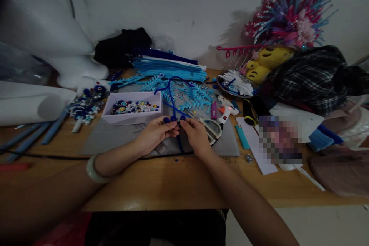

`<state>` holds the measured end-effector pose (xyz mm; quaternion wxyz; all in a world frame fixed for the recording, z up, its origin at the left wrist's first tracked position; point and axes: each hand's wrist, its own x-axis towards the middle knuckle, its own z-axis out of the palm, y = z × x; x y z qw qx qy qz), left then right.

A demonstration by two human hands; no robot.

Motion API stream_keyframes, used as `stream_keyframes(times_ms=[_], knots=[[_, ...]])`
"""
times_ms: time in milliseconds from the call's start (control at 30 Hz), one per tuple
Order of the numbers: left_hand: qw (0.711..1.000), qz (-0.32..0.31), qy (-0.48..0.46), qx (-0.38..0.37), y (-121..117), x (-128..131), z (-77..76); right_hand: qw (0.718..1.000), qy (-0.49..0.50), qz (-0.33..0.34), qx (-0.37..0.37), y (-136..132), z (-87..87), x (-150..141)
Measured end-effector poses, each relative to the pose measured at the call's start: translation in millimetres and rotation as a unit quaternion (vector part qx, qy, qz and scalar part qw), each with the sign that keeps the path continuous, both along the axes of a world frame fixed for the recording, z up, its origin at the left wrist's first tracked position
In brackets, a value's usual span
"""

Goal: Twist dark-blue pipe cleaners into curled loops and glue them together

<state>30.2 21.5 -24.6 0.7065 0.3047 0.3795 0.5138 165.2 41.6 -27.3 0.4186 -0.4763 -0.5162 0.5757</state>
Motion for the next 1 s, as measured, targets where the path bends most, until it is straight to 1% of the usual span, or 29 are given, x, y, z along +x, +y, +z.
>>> stream_keyframes(times_ms=[100,300,367,433,500,567,667,733,833,900,1000], knots=[[1.000,0.012,0.011,0.014,1.5,0.8,-0.1,1.000,0.006,-0.019,-0.011,0.7,-1.6,-1.7],[0.999,0.021,0.047,0.017,2.5,-0.5,-2.0,0.993,-0.103,0.040,0.049,-0.7,8.3,1.6],[0.998,0.023,0.058,0.017,3.3,-1.0,-2.9,0.991,-0.112,0.042,0.062,-0.7,9.6,1.6],[0.998,0.021,0.062,0.019,3.9,-1.0,-3.6,0.992,-0.099,0.042,0.061,-0.6,9.6,0.8],[0.998,0.009,0.054,0.021,3.7,-0.6,-3.8,0.996,-0.061,0.047,0.035,-0.8,9.5,0.2],[0.999,-0.014,0.038,0.023,2.5,0.1,-3.4,0.998,-0.005,0.057,-0.025,-1.6,10.6,0.3],[0.998,-0.054,0.030,0.026,0.5,0.7,-2.3,0.987,0.061,0.089,-0.120,-3.0,14.6,2.5],[0.997,-0.056,0.046,0.030,0.1,0.3,-1.4,0.980,0.070,0.127,-0.140,-3.1,17.5,5.3],[0.996,-0.028,0.079,0.038,1.3,-1.6,-0.5,0.977,0.027,0.172,-0.123,-1.1,19.6,10.5],[0.994,-0.012,0.097,0.040,2.8,-3.4,-0.4,0.981,-0.033,0.161,-0.102,1.2,19.7,14.0],[0.992,-0.014,0.120,0.039,4.4,-5.6,-1.1,0.981,-0.137,0.124,-0.052,4.6,20.2,18.1]])
